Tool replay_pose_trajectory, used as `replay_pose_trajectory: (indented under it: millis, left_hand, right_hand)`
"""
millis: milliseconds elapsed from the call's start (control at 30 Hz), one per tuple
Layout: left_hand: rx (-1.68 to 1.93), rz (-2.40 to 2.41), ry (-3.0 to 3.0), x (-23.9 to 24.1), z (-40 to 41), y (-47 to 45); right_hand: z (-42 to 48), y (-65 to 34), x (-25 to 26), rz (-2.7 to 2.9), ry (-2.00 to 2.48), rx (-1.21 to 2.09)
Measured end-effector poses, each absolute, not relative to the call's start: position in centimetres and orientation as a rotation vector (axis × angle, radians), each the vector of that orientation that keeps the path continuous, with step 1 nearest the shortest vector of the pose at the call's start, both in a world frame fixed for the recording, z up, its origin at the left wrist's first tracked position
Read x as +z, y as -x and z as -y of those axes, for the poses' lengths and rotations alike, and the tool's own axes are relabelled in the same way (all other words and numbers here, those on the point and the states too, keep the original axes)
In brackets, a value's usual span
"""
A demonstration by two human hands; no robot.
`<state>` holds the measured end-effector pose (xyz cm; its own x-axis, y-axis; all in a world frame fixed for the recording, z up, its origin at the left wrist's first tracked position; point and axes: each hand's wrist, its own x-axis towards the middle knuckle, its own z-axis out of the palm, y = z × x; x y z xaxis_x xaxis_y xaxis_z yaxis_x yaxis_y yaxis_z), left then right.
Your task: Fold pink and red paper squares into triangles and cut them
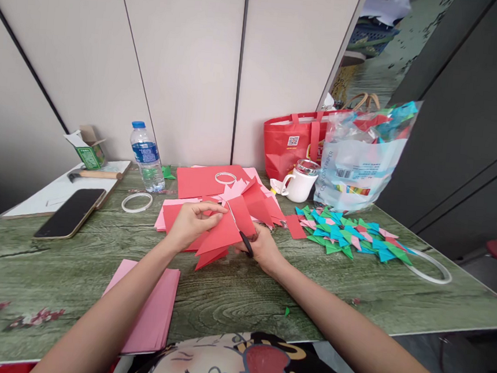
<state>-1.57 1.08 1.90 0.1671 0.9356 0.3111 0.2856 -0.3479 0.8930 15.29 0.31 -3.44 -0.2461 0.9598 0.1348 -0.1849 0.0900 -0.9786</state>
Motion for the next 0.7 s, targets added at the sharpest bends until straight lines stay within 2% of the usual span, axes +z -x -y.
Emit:
replay_pose_trajectory:
  millis: [167,467,700]
  left_hand:
    - [1.121,-1.162,-1.782,1.76,-1.11,1.58]
    - [1.124,-1.166,-1.727,1.79,-1.08,1.4]
    - [1.086,-1.153,-1.623,1.36,-1.37,1.71]
  right_hand:
    - [-0.64,-15.38,-3.55,1.386,0.858,1.262]
    - [-0.1,-15.12,-3.0,1.349,0.831,1.368]
    - [-0.31,-15.06,-3.27,1.326,0.872,1.269]
